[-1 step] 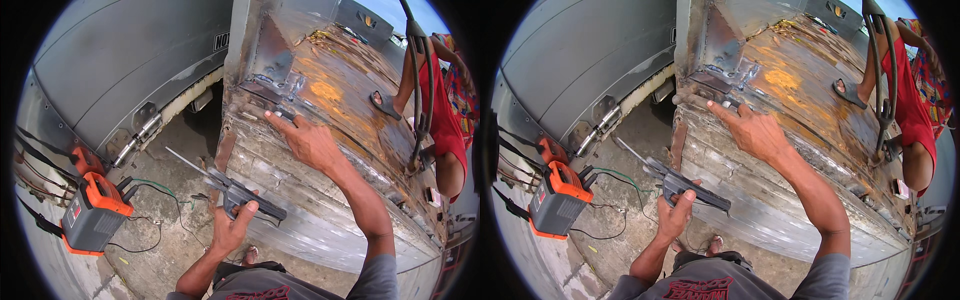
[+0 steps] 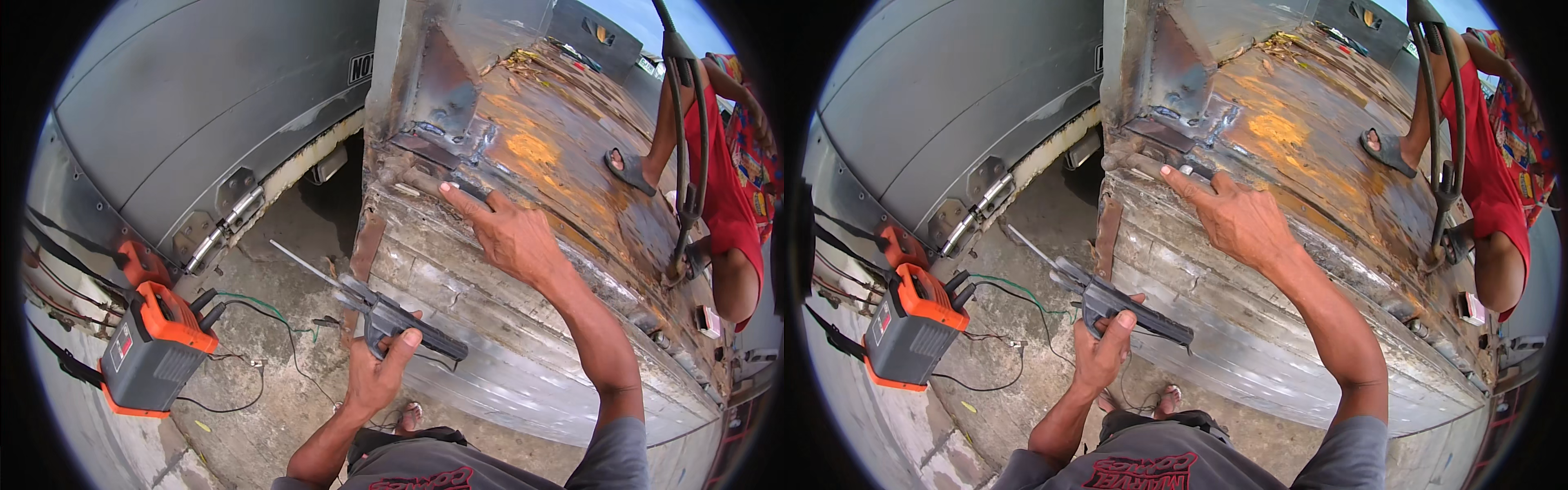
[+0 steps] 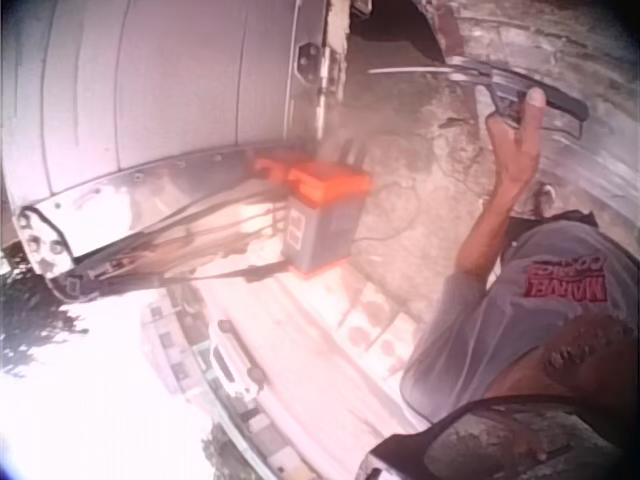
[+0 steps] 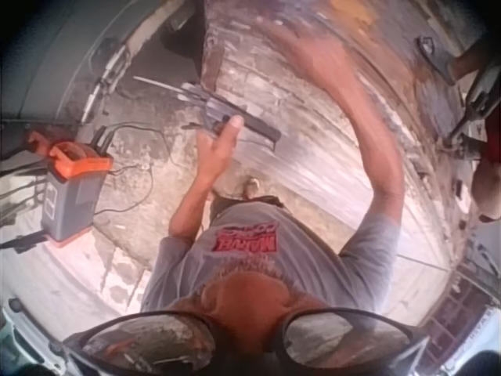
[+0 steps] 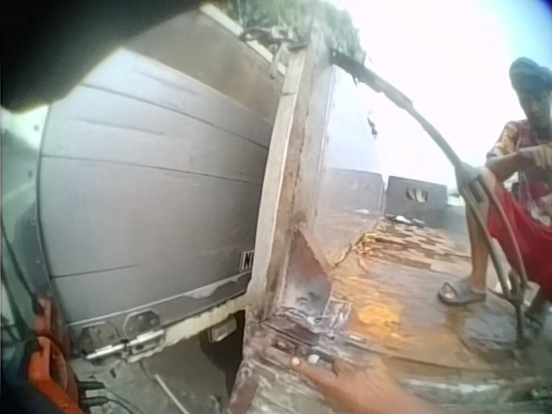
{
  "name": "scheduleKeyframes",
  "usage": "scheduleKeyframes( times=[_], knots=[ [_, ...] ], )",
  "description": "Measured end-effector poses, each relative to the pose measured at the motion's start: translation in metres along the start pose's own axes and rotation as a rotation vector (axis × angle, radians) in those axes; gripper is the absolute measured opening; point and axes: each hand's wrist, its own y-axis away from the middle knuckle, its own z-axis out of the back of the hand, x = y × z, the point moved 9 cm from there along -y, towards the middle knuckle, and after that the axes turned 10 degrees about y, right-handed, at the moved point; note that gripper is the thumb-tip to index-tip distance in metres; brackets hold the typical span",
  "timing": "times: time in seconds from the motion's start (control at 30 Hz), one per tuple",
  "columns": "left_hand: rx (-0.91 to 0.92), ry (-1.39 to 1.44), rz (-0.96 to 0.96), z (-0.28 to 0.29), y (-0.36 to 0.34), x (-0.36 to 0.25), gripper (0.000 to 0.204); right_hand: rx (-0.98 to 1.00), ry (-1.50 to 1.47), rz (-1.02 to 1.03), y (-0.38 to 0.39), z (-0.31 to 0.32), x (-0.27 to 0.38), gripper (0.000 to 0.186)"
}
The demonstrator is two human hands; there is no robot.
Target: The person welds a metal frame using a handheld welding torch, producing bright sparks. They pause to inspect the weld and then use a hammer to tap the welded area. The person resumes welding along the same seam.
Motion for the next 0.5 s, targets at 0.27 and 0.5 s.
scheduleKeyframes(
  times=[0.27, 0.5],
  knots=[
    [0.029, 0.033, 0.012, -0.018, -0.010, -0.006, 0.051, -0.152, 0.164, -0.466, 0.067, 0.022, -0.140, 0.055],
    [0.155, -0.037, 0.024, -0.071, -0.025, -0.006, 0.048, -0.133, 0.230, -0.421, 0.079, -0.003, -0.196, 0.045]
  ],
)
